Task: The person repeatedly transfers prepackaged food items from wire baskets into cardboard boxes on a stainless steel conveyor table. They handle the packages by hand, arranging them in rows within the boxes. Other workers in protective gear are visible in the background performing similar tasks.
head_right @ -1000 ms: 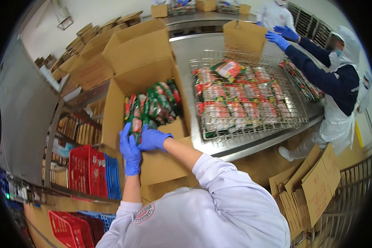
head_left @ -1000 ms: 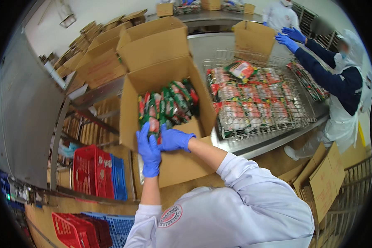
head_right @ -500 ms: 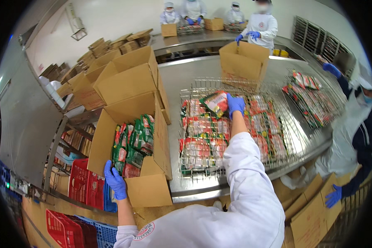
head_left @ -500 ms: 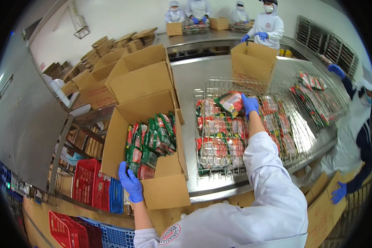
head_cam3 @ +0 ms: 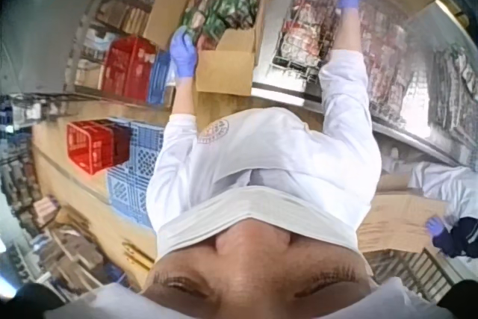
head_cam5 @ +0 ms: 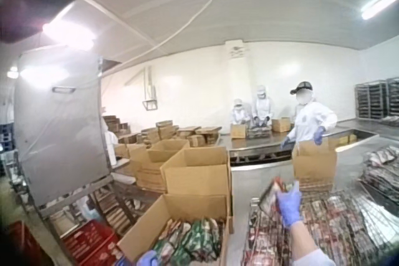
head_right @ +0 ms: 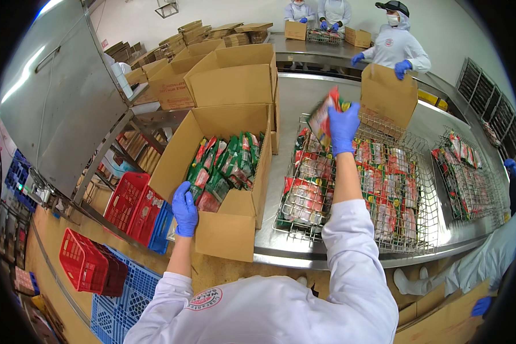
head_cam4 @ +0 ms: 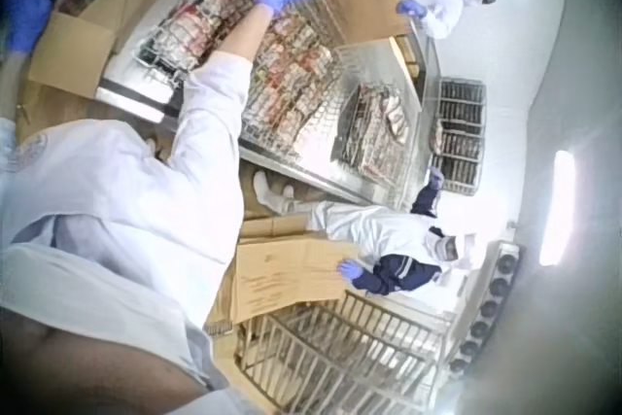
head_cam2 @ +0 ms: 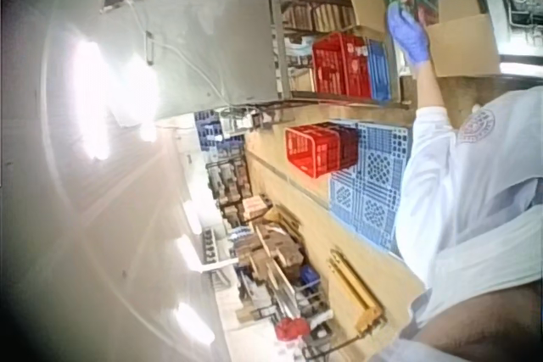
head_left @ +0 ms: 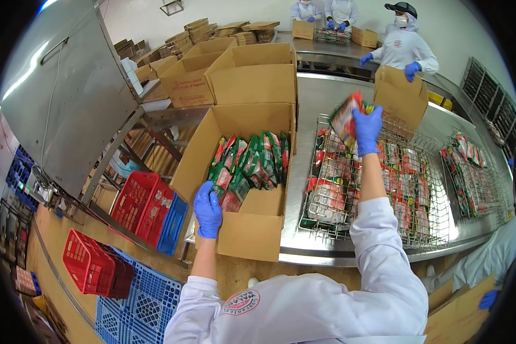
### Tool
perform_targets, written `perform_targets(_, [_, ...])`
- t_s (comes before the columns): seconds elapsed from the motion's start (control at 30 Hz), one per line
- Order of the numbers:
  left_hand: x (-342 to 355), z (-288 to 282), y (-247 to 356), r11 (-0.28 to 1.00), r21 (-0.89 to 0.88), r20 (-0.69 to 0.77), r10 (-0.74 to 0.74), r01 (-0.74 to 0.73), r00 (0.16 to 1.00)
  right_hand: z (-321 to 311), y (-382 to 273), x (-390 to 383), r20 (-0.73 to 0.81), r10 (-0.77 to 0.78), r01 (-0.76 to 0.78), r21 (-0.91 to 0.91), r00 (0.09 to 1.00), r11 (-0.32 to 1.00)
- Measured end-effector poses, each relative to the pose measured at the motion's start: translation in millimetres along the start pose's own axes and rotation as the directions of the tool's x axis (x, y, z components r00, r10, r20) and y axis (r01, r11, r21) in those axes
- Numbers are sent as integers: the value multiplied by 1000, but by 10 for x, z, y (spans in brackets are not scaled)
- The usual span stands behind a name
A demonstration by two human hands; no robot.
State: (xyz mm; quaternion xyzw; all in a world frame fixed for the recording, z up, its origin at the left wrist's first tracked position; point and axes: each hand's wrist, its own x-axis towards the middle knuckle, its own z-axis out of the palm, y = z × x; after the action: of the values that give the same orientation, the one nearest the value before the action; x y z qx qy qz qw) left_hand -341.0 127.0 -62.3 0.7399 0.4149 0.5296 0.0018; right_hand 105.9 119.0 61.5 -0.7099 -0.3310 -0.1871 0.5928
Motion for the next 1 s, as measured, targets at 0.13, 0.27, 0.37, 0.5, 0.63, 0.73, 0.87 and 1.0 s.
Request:
perform_targets(0.13, [-40, -84, -44, 992, -107, -18, -76, 73, 997, -518, -1650, -465, -75, -234, 245, 301, 969, 922])
perform_targets(0.27, [-86, -194, -114, 940, -289, -55, -205, 181, 977, -124, -2383, -1510, 428, -267, 233, 130, 863, 964])
perform_targets(0.37, [-50, -192, -19, 929, -348, 20, -126, 125, 992, 693, -1702, -2294, 728, -80, 200, -80, 681, 976])
perform_targets(0.5, [-60, -230, -71, 947, -318, 15, -29, 32, 999, 875, -1426, -3066, 893, 199, -15, -211, 404, 977])
perform_targets(0.63, [-124, -116, -86, 910, -401, 113, -65, 105, 991, 704, -1420, -3061, 926, 195, -105, -170, 324, 980])
perform_targets(0.73, [-159, -243, -156, 869, -444, 92, -198, 218, 976, 378, -1617, -2995, 947, -202, 0, 208, 252, 978])
perform_targets(0.87, [-19, -384, 198, 883, -397, -59, -298, 251, 953, -754, -1723, -2456, 838, -220, -312, 410, 499, 857])
perform_targets(1.0, [94, -423, 1170, 735, -676, 117, 174, -50, 978, -1736, -849, -1812, 436, -149, 112, 110, 887, 988])
